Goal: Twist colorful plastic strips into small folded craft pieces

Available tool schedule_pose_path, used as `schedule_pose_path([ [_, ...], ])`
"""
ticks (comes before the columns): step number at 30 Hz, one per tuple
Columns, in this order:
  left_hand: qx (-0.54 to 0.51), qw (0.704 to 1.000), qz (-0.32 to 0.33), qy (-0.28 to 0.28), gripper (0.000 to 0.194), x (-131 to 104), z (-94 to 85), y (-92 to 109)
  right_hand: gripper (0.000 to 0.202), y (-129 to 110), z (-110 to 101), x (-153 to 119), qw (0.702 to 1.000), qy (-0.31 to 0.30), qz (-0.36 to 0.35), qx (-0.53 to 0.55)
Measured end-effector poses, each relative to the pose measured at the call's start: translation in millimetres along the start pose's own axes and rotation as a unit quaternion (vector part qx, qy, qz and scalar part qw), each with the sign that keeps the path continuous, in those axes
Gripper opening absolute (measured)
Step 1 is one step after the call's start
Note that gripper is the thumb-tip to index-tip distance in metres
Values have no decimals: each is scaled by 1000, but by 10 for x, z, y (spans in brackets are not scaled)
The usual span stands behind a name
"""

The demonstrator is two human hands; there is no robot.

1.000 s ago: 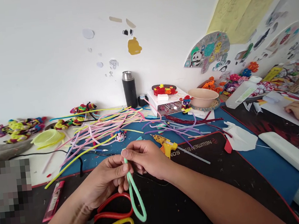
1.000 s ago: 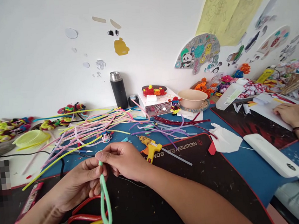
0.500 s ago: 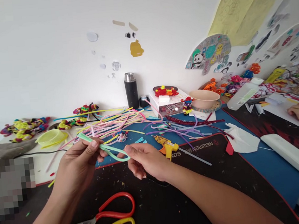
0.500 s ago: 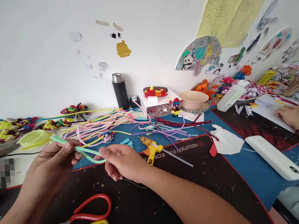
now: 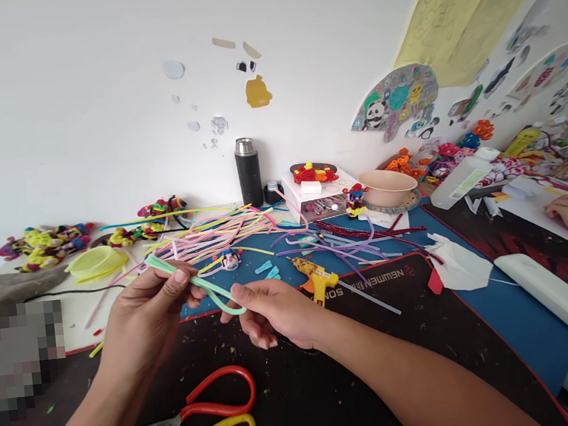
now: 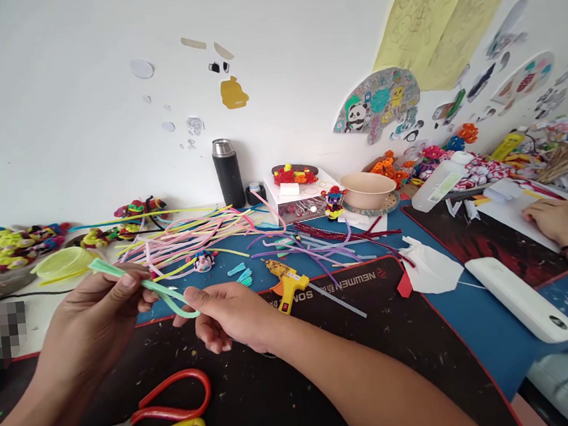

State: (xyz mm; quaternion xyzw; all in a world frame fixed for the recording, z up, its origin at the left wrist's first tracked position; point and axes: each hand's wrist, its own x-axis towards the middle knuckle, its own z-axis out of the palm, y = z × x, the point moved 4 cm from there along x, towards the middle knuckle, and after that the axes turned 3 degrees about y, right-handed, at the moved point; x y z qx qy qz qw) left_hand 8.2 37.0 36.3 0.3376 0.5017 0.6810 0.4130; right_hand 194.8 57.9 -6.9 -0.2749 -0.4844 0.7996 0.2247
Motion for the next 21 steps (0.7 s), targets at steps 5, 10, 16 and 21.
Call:
schedule_pose_path([
  [5, 3, 1000, 1, 0, 46, -4, -7, -14, 65, -11, 14, 3, 1000, -6, -7, 18],
  [10, 12, 1000, 5, -3, 45, -13, -2, -14, 63, -39, 40, -15, 999, -9, -4, 40],
  [16, 14, 1000, 12, -18, 39, -15, 13, -22, 59, -58, 52, -23, 998, -5, 8, 63],
  [21, -7, 1000, 23, -11, 33, -6, 13, 2, 57, -51, 50, -27, 997, -5, 8, 72],
])
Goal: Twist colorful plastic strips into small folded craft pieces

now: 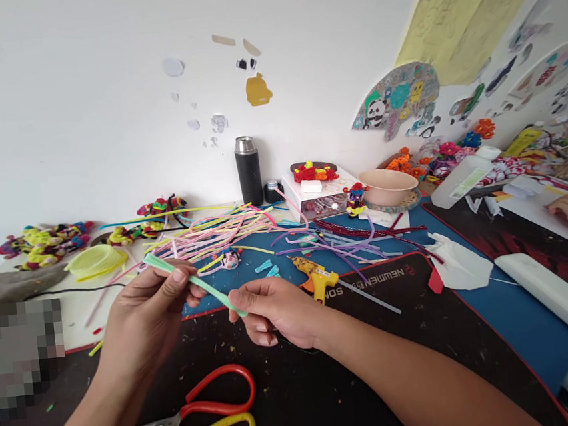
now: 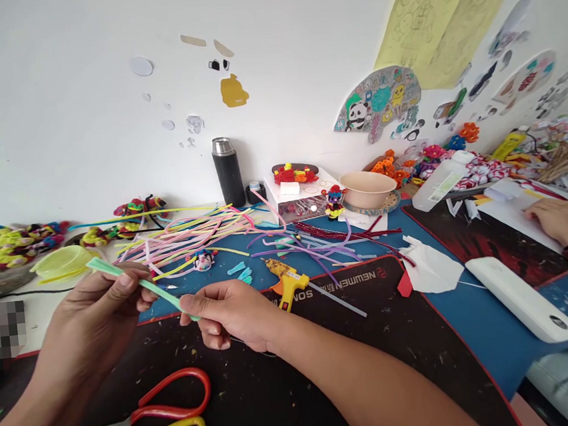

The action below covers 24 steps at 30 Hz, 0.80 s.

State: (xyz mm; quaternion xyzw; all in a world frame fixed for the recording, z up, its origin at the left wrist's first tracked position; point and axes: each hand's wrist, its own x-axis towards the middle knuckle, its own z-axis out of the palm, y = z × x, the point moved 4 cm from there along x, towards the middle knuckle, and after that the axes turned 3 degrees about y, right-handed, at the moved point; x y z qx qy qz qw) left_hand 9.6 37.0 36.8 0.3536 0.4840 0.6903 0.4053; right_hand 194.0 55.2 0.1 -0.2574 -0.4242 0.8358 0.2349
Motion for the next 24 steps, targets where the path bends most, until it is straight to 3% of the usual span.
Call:
schedule_pose_path([
  [7, -16, 1000, 0, 6, 37, 35, -63, 22, 63, 52, -10, 7, 999, -31, 10, -3],
  [24, -29, 999, -18, 39, 47, 31, -36, 59, 58, 8, 26, -10, 998, -29, 24, 52],
])
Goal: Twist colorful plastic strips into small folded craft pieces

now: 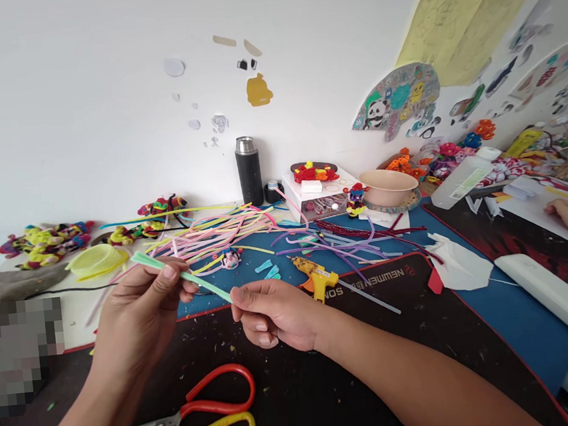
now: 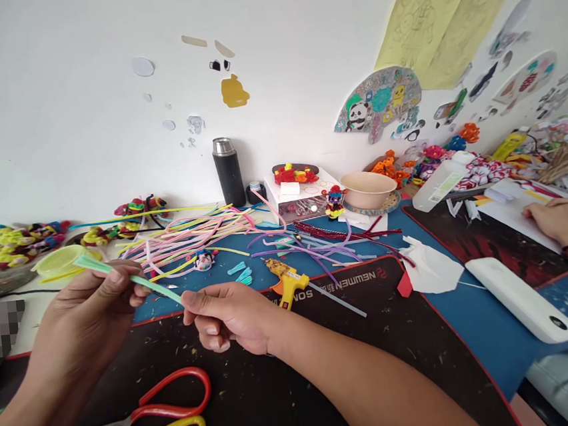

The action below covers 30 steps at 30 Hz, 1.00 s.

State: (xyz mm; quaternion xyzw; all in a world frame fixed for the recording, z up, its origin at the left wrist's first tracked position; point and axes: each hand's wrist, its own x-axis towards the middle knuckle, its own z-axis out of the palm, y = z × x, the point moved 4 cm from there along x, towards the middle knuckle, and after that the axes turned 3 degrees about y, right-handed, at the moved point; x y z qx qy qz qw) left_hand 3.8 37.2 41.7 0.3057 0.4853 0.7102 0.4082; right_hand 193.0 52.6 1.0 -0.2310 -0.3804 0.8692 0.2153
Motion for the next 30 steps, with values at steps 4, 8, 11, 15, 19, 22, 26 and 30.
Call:
schedule_pose_path([
  [4, 1, 1000, 6, -2, 41, -10, 17, 10, 56, -4, 4, -3, 1000, 12, -5, -3],
  [8, 2, 1000, 14, -5, 33, -3, 24, 8, 56, -8, -3, -1, 1000, 18, -15, -14],
  [11, 7, 1000, 10, -4, 34, 3, 15, 0, 57, -12, 1, 0, 999, 15, -26, -23],
  [15, 11, 1000, 2, -6, 39, 9, 11, -9, 57, -11, 1, 5, 999, 13, -32, -27],
  [19, 12, 1000, 2, -8, 37, 16, 4, -20, 56, -13, 2, 6, 999, 16, -32, -33],
  [22, 14, 1000, 6, -12, 29, 19, -4, -26, 56, -14, 0, 3, 999, 26, -26, -37],
  [26, 12, 1000, 8, -12, 26, 15, -7, -23, 57, -15, 4, 0, 999, 21, -31, -40],
  [30, 9, 1000, -2, -5, 33, 11, -7, -22, 56, -11, 2, 3, 998, 21, -32, -44],
])
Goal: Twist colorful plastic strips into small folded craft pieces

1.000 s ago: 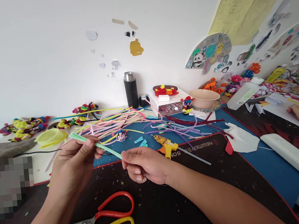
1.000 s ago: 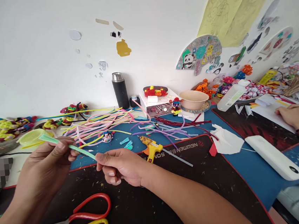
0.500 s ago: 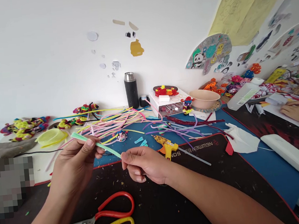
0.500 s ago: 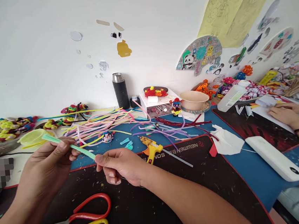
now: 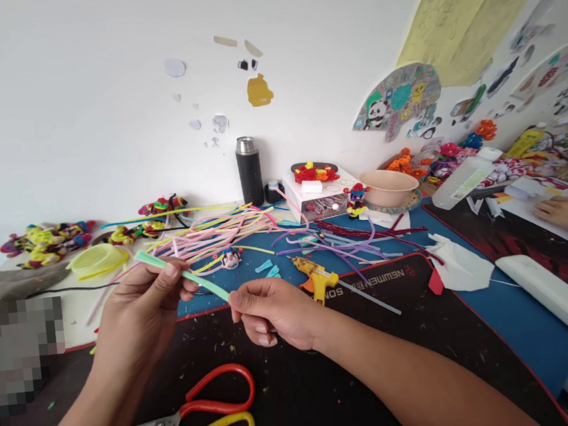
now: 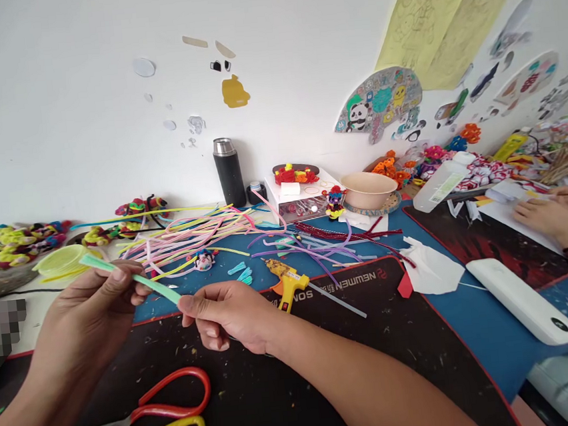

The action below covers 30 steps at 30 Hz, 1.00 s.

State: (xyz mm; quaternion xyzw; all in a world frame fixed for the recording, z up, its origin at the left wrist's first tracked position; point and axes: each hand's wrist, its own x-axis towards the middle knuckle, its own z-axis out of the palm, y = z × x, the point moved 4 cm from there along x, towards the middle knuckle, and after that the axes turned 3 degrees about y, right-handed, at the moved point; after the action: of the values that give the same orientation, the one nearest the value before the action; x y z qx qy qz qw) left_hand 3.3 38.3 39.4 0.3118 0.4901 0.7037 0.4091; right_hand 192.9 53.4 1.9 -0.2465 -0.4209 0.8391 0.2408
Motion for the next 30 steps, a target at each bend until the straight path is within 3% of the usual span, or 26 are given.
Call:
schedule_pose_path([
  [5, -2, 1000, -9, 7, 44, 3, -9, -12, 57, -6, -1, 3, 1000, -10, -6, 7],
  [11, -6, 1000, 6, -3, 38, 10, -4, -2, 57, -6, -4, 3, 1000, -14, -6, 11],
  [20, -6, 1000, -9, 3, 53, 10, 2, 1, 58, 1, -10, 15, 999, -20, -5, 31],
  [30, -11, 1000, -9, 3, 51, 18, 26, 0, 55, 4, 5, 0, 999, -28, 1, 43],
])
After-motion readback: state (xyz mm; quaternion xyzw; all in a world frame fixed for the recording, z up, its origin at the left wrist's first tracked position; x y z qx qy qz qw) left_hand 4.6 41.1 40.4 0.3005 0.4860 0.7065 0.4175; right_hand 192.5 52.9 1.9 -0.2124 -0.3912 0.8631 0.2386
